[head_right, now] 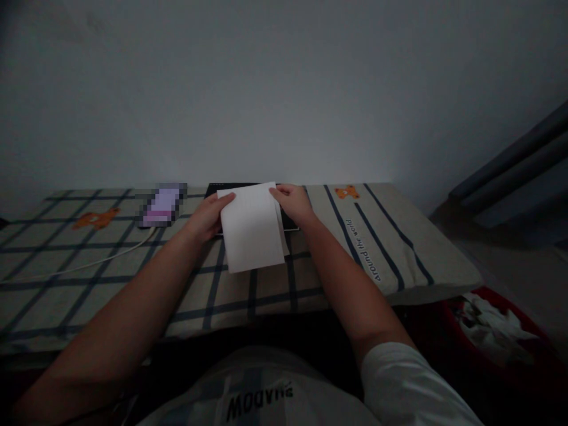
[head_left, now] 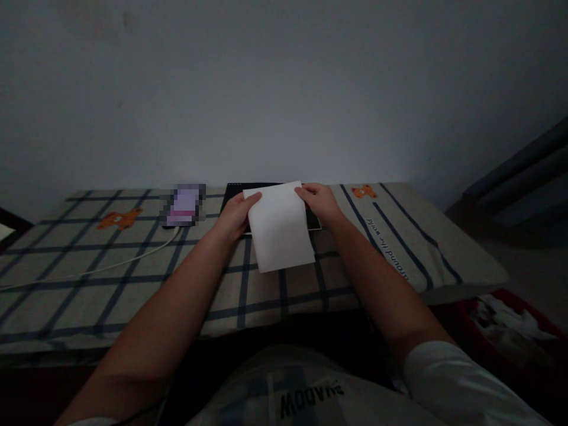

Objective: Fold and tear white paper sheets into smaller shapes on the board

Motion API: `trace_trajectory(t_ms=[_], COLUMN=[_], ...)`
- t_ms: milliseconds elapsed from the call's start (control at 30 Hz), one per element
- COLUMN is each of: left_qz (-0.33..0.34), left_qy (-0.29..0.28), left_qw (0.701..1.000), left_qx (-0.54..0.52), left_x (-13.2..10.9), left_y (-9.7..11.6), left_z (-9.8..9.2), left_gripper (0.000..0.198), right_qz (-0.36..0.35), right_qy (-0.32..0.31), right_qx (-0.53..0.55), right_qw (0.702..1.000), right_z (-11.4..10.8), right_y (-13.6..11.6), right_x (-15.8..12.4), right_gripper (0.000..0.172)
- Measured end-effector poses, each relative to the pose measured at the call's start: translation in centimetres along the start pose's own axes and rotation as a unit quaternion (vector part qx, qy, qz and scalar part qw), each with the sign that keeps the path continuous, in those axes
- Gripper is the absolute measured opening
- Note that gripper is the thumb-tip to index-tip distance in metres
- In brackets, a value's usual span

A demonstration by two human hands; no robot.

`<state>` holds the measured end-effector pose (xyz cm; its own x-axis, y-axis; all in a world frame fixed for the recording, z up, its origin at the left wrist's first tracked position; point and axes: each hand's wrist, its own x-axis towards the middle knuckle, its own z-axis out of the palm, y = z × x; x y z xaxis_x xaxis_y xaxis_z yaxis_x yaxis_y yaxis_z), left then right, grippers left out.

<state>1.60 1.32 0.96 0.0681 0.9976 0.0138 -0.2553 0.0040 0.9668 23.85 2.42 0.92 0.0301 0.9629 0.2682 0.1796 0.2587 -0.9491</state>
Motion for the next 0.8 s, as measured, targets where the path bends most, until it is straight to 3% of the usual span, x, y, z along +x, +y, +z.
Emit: trace_trajectory(t_ms=[433, 800], left_qz=[0.018, 0.005], left_qy=[0.050, 0.028], left_qw=[0.998, 0.999], left_qx=[0.044, 0.015], left_x=[-0.04, -0.10], left_y=[0.13, 0.40], left_z=[-0.11, -0.08], left_gripper=[0.041, 0.036], right_qz=[-0.005, 0.018], right_qy=[0.021, 0.032], right_qx=[0.000, 0.020], right_qw=[1.000, 0.999], right_z=[0.63, 0.58], right_y=[0.37, 0.18], right_x=[0.03, 0.16], right_gripper=[0.026, 0.021])
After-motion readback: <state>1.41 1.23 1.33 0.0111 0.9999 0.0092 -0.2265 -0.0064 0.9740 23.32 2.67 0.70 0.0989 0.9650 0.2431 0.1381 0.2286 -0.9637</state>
